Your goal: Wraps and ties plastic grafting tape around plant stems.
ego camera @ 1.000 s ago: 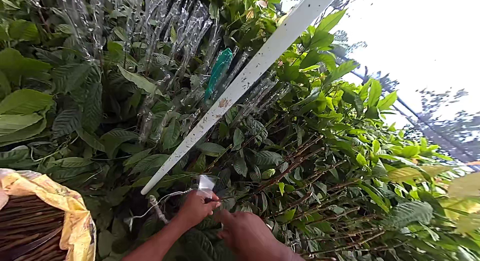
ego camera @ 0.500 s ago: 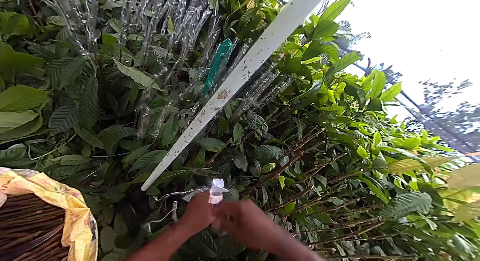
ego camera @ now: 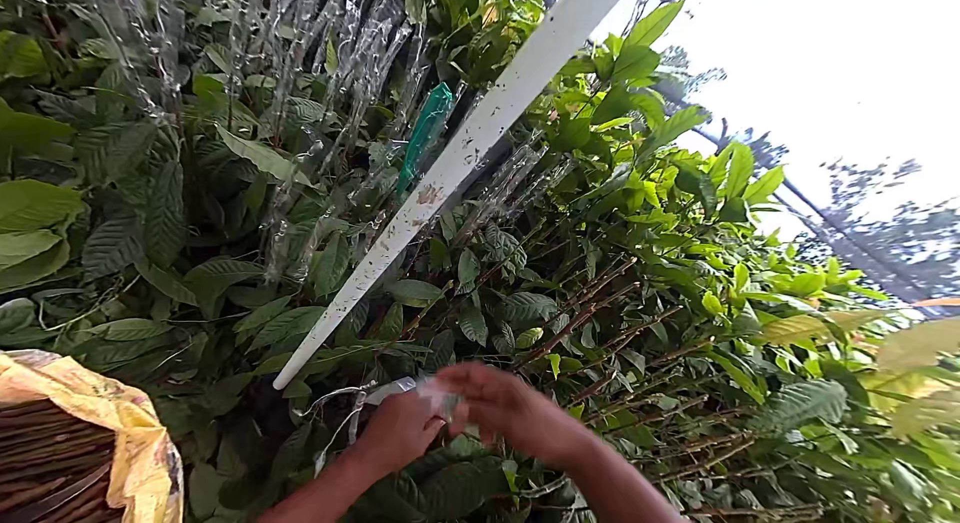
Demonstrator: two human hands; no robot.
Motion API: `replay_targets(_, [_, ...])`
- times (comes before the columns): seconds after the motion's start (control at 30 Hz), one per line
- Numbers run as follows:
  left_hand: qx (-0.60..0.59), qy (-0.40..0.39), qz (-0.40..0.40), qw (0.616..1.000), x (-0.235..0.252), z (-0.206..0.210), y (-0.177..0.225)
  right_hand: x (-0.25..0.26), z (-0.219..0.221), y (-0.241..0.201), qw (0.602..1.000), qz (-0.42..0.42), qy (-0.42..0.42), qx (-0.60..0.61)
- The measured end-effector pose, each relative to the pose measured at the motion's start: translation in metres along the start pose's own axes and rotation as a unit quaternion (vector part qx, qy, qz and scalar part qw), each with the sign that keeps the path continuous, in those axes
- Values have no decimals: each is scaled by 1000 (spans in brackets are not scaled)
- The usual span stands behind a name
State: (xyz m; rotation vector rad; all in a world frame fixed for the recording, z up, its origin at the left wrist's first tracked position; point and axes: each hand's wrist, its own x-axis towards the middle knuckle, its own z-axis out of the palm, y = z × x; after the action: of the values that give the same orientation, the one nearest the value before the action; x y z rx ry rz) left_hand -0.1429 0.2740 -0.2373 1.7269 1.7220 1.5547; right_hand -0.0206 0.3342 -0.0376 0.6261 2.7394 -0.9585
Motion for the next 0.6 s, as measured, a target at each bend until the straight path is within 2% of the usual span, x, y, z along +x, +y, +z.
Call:
replay_targets(0.03, [7,18,30,999,-2,2,-2,6,-22,9,998,29,12,-57])
replay_targets(0.07, [9,46,44,998,-2,2,-4,10,-32,16,980,79,22,-182])
replay_targets(0.1, [4,77,43,996,-1,0,-6,10,-27,18,950,122,29,-286])
replay_targets(0.13, [-8,97,30,995,-1,-3,-6,5,-14,17,932,133,30,-335])
replay_targets(0.17, [-20,104,13,994,1,-6,-5,-4,0,12,936,124,27,-327])
replay_targets(0.2, [-29,106,-1,994,3,-9,-3,-13,9,4,960,102,20,-259])
replay_targets(0.23, [-29,106,-6,994,4,-9,-2,-20,12,-2,987,55,26,-148])
replay_targets(0.3, [-12,82,14,996,5,-4,2,-17,-4,-6,998,-4,56,40])
replay_targets(0.33, [0,63,23,998,4,-2,4,-12,-22,-1,998,-5,65,12])
replay_targets(0.37, [6,52,25,998,3,-4,7,-9,-35,5,991,21,72,-113])
replay_targets(0.4, [11,57,24,998,4,-7,7,-10,-36,8,963,44,82,-252])
replay_targets(0.43, [11,76,25,997,6,-9,6,-13,-25,9,938,33,100,-331])
replay_targets(0.47, [8,90,23,996,6,-9,6,-18,-11,7,931,6,116,-345])
replay_targets(0.53, [15,91,24,995,7,-5,10,-20,-3,-5,969,-27,119,-215])
replay_targets(0.57, [26,75,22,997,7,-3,15,-15,-15,-8,985,-13,96,-140])
replay_targets(0.6, [35,60,20,997,6,-3,20,-8,-32,-4,990,21,63,-128])
